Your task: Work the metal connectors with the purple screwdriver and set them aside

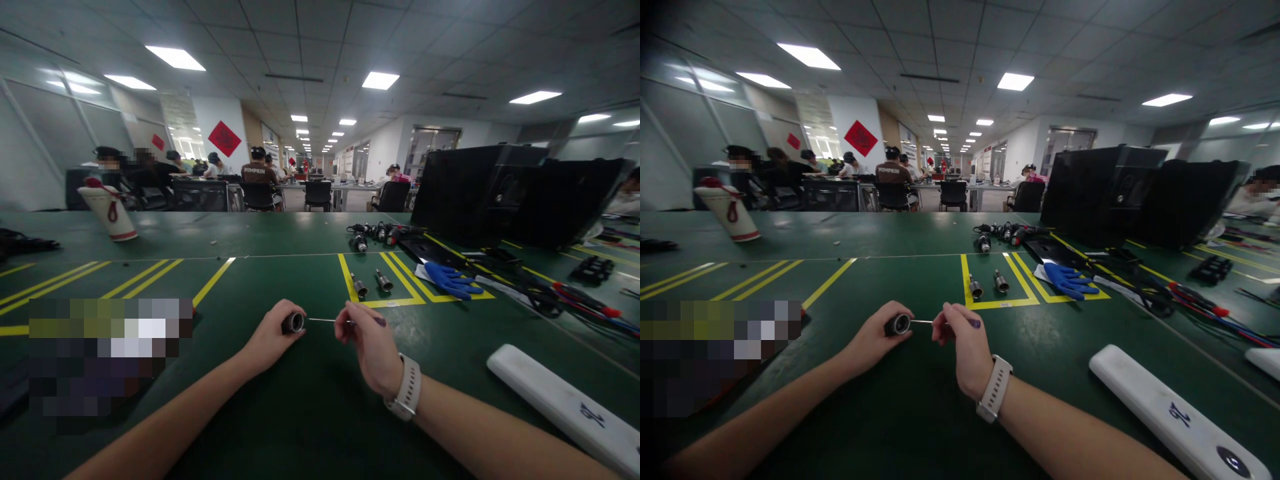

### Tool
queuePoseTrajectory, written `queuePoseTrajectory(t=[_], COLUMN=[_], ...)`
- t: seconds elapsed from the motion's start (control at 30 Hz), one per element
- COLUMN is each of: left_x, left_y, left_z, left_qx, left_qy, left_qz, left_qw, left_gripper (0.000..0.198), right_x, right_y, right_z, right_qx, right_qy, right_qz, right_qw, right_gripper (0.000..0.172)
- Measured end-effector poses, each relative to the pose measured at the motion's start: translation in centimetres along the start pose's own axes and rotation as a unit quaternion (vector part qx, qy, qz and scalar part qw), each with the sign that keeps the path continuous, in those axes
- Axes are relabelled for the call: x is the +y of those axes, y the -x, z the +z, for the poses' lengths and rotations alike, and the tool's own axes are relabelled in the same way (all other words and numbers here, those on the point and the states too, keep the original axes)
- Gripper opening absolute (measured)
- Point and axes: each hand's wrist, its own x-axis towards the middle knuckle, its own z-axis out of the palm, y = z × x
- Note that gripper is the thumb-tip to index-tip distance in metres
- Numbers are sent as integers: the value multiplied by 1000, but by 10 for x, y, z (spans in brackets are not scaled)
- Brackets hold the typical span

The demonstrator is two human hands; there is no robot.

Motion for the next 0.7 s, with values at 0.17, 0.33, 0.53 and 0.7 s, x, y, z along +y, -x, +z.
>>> queuePoseTrajectory(t=[0.17,0.33,0.53,0.7], left_x=[-6,-2,4,6], left_y=[1,2,4,4], left_z=[3,4,4,5], left_qx=[-5,-33,-57,-55], left_qy=[-48,-66,-81,-75], left_qz=[5,31,77,94], left_qw=[999,997,992,991], left_gripper=[13,8,9,10], right_x=[16,17,14,16], right_y=[0,7,13,13], right_z=[3,1,5,6], right_qx=[-46,-76,-89,-80], right_qy=[0,38,188,199], right_qz=[24,21,-46,-40], right_qw=[999,996,977,976], right_gripper=[15,15,18,19])
